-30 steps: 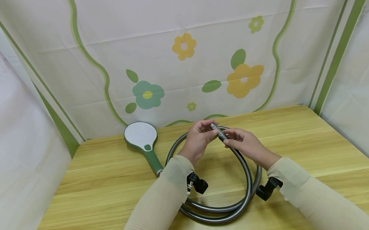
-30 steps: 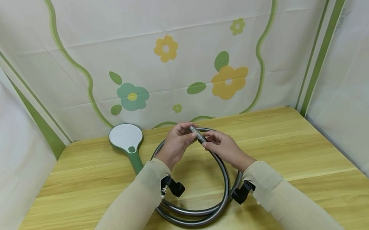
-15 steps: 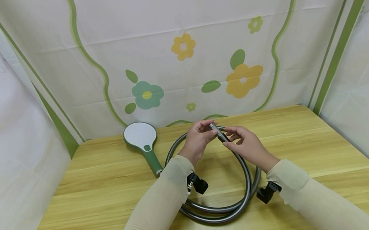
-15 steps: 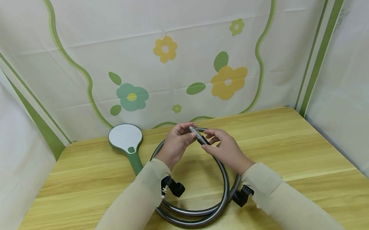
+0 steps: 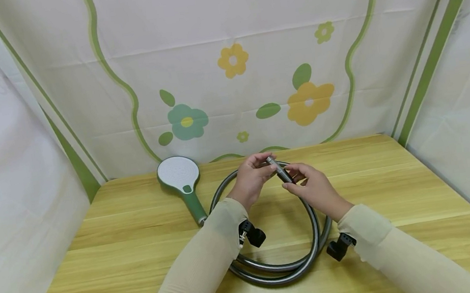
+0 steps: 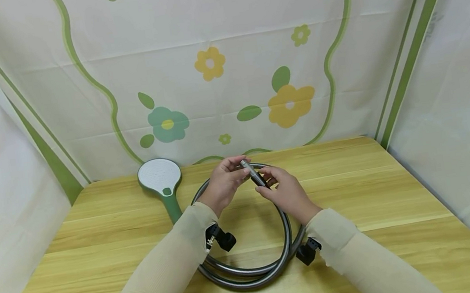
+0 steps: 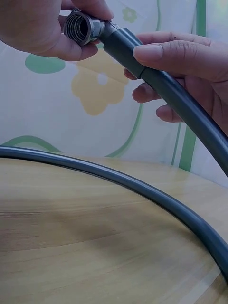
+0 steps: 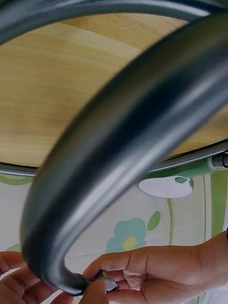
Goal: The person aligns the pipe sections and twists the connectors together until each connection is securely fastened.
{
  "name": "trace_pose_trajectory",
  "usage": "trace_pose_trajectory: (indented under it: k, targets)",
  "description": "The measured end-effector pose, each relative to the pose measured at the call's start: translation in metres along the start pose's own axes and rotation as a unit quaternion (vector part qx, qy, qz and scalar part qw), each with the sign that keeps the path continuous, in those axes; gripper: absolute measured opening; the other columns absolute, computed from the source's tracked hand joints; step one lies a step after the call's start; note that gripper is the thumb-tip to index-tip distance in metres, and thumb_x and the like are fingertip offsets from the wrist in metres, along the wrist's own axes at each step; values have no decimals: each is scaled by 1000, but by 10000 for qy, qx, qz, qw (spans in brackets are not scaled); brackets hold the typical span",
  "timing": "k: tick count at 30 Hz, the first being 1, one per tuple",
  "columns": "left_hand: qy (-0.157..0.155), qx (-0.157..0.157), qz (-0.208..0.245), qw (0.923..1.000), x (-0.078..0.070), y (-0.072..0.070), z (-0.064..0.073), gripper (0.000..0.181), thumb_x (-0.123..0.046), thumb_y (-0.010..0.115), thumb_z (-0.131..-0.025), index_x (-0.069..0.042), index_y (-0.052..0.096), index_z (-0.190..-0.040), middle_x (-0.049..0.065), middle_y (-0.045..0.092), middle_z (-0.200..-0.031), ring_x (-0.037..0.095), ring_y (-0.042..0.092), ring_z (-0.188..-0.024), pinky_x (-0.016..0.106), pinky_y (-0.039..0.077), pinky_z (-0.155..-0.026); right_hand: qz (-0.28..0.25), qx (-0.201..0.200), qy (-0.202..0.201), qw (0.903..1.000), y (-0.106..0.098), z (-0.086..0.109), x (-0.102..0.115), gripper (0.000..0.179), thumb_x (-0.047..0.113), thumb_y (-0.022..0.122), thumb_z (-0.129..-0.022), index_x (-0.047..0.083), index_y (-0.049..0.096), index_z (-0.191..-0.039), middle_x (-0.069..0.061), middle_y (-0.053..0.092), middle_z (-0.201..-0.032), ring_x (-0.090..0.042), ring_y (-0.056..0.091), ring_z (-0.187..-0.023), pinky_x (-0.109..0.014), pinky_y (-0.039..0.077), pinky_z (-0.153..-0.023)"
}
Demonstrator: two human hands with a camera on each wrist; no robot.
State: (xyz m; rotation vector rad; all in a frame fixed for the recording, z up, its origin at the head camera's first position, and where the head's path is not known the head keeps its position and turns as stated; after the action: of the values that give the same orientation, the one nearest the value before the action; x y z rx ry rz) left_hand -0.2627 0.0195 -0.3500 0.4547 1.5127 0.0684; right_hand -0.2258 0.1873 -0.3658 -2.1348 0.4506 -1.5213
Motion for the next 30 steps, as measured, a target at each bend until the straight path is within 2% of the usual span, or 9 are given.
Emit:
trace_pose_trajectory:
  k: [8,17,24,30]
  targets:
    - [7,-24,35,10000,1,-1,0,36,10,58,-91,2,56,-127,20,52,-134,37,47,-126,36,49,-98,77,-113,-37,9999,4,-1,1,38,14,71,-89,4,61,-124,-10,65,-101,-21,61,-91,-31,53,-74]
    - [-13,-1,-60,10000,0,-2,1,37,9,58,-91,1,55,-128,15,56,-130,32,52,-123,37,48,-98,-202,-261,-92,9994,6,0,4,32,11,69,-90,1,62,-120,-13,65,-100,-24,62,-91,-27,53,-73]
    - [32,20,-90,10000,0,-3,1,38,9,58,-91,2,54,-129,13,57,-129,31,52,-123,36,48,-99,-223,-295,-33,9993,8,-1,4,31,9,69,-90,1,63,-119,-13,66,-101,-24,62,-91,-30,54,-75]
    - [8,6,-126,9999,-1,-3,1,38,8,58,-92,1,55,-128,14,56,-130,24,56,-116,35,48,-98,-286,-305,41,9991,7,-2,6,31,10,69,-89,1,64,-119,-14,66,-100,-24,62,-90,-32,53,-76]
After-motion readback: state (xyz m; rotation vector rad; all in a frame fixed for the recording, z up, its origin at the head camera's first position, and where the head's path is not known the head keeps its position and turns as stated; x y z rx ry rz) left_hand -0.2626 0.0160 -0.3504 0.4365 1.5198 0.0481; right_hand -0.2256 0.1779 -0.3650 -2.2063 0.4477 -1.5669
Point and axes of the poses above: each hand's wrist, its own z-axis away from the middle knuckle, its own y-axis out of the palm, x = y × z, the point moved 1 cm from there along -z, towards the middle knuckle
